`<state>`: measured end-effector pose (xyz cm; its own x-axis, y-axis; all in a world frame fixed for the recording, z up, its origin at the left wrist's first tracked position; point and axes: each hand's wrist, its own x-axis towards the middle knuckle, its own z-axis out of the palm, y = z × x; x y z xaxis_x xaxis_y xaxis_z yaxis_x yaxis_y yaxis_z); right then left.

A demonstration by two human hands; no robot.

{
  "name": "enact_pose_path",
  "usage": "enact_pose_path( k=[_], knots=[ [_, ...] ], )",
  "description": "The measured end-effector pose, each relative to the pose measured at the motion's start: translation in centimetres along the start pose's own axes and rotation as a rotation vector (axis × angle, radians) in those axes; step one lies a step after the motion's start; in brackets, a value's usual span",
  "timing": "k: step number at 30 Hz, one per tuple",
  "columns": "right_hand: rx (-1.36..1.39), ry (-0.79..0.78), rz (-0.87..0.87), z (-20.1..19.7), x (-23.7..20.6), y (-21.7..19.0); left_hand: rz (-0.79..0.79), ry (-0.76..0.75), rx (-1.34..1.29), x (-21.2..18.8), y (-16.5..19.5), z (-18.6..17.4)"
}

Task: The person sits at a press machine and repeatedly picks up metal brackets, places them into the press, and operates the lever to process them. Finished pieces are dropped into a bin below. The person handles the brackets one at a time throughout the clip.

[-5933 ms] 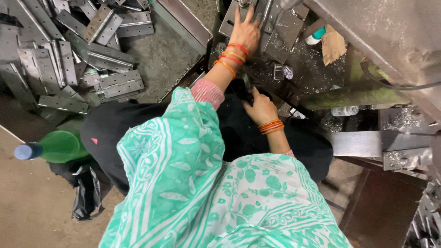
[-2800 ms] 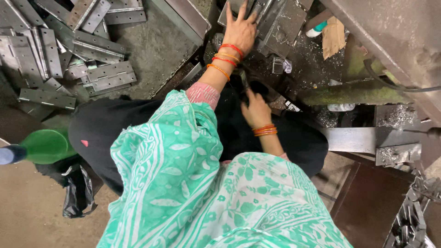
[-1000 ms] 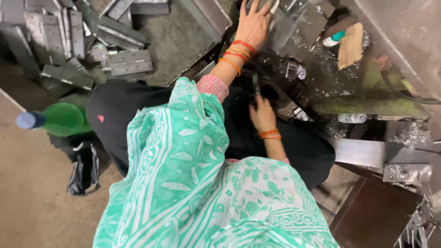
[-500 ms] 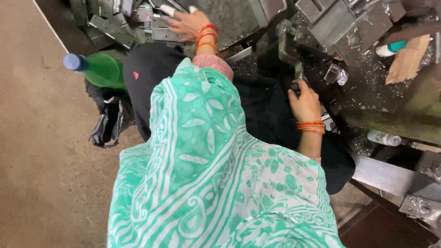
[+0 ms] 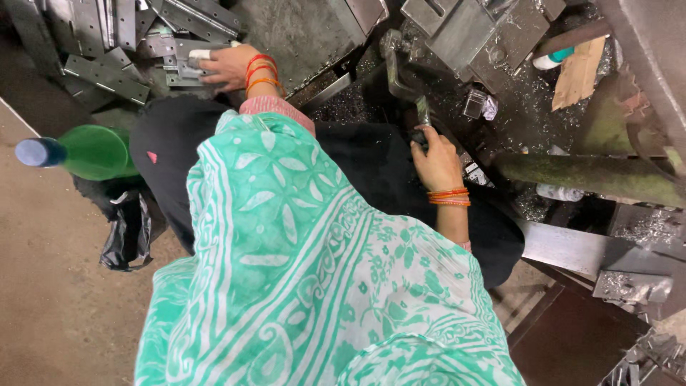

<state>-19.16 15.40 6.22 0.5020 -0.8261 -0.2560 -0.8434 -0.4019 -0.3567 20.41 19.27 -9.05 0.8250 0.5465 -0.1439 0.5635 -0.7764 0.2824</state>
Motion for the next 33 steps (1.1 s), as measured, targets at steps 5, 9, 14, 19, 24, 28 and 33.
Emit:
enact_pose_path(
  k=[5, 9, 14, 19, 24, 28, 33],
  knots=[
    [0.011, -0.012, 0.04, 0.1, 0.1, -0.1, 0.247, -0.05, 0.095, -2.5, -0.7, 0.1],
    [0.01, -0.003, 0.041, 0.1, 0.1, 0.1, 0.469, -0.162, -0.001, -6.1, -1.0, -0.5],
    [0.053, 0.021, -0.016, -0.2, -0.1, 0.2, 0.802, -0.531, 0.006, -11.5, -1.3, -0.7],
    [0.068, 0.031, -0.032, -0.4, -0.2, 0.4, 0.87, -0.322, 0.033, -9.2, -0.7, 0.3],
    [0.012, 0.018, -0.024, -0.1, 0.0, 0.9, 1.075, -0.096, -0.007, -4.9, 0.6, 1.3],
    [0.047, 0.011, -0.022, 0.2, 0.1, 1.1, 1.204, -0.235, 0.104, -4.1, 0.9, 1.5],
    [0.042, -0.017, 0.021, 0.4, 0.2, 0.7, 1.228, -0.359, 0.01, -4.4, 0.6, 0.6]
  ],
)
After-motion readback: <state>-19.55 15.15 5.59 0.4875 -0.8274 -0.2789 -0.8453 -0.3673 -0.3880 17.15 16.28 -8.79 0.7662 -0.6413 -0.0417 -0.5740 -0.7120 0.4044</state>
